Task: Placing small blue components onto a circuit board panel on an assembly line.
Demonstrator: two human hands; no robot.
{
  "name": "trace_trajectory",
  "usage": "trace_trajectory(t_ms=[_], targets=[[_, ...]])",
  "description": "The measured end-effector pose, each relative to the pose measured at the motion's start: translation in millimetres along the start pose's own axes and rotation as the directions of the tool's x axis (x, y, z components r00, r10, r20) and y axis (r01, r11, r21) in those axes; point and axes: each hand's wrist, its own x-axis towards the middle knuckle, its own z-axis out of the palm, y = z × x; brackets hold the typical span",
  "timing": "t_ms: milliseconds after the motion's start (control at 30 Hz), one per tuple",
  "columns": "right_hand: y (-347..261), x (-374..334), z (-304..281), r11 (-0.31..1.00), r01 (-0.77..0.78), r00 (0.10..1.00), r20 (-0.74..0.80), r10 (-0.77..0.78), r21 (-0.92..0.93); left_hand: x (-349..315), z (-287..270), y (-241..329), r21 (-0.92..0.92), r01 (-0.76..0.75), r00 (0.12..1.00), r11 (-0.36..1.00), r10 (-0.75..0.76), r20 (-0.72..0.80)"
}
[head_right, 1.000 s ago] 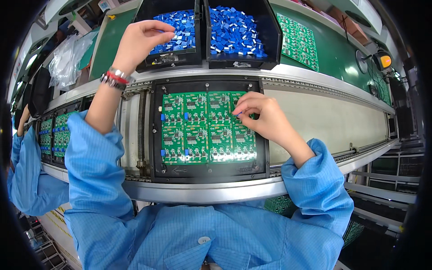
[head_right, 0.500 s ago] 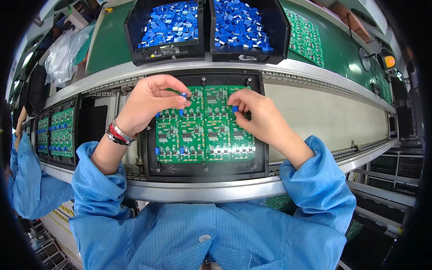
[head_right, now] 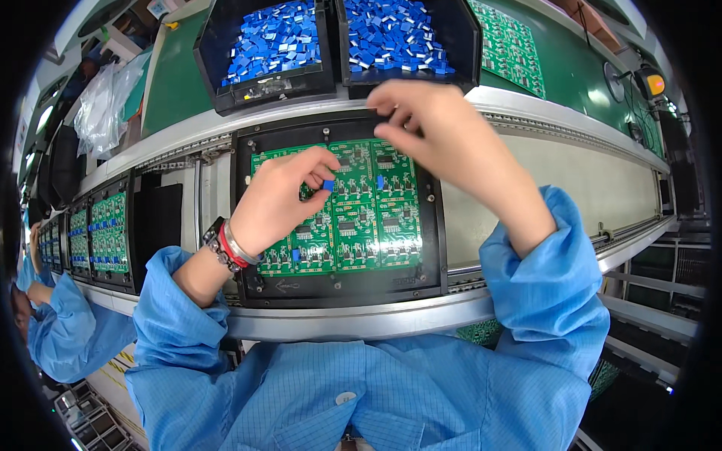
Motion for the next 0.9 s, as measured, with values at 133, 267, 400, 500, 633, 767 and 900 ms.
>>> trace_trajectory(t_ms=[133, 267, 400, 500, 633, 767, 900], targets=[[3, 12, -20, 1.000, 0.003, 0.996, -0.088, -0.003, -0.002, 0, -1, 9, 0.227, -0.040, 0.999, 0.973, 0.043, -0.010], [5, 19, -31, 1.000, -0.022, 0.994, -0.105, 0.021, -0.014, 1, -3, 16, 0.359, 0.016, 0.999, 0.933, -0.030, 0.034], [17, 26, -35, 1.000, 0.005, 0.989, -0.150, -0.005, 0.001, 5, -9, 20, 0.371, -0.058, 0.997, 0.927, 0.036, 0.068], [19, 31, -36, 1.000, -0.003, 0.983, -0.182, 0.002, -0.007, 6, -11, 24, 0.449, -0.076, 0.994, 0.890, 0.034, 0.100], [32, 50, -32, 0.998, 0.006, 0.988, -0.151, -0.016, -0.065, 7, -14, 32, 0.556, -0.149, 0.985, 0.818, 0.077, 0.152], [50, 77, -13, 0.956, 0.003, 0.992, -0.120, -0.040, -0.295, 7, -15, 37, 0.631, -0.142, 0.977, 0.762, 0.007, 0.211], [74, 88, 7, 0.914, 0.079, 0.995, -0.028, -0.099, -0.398, 3, -11, 32, 0.613, -0.148, 0.978, 0.776, 0.021, 0.210]])
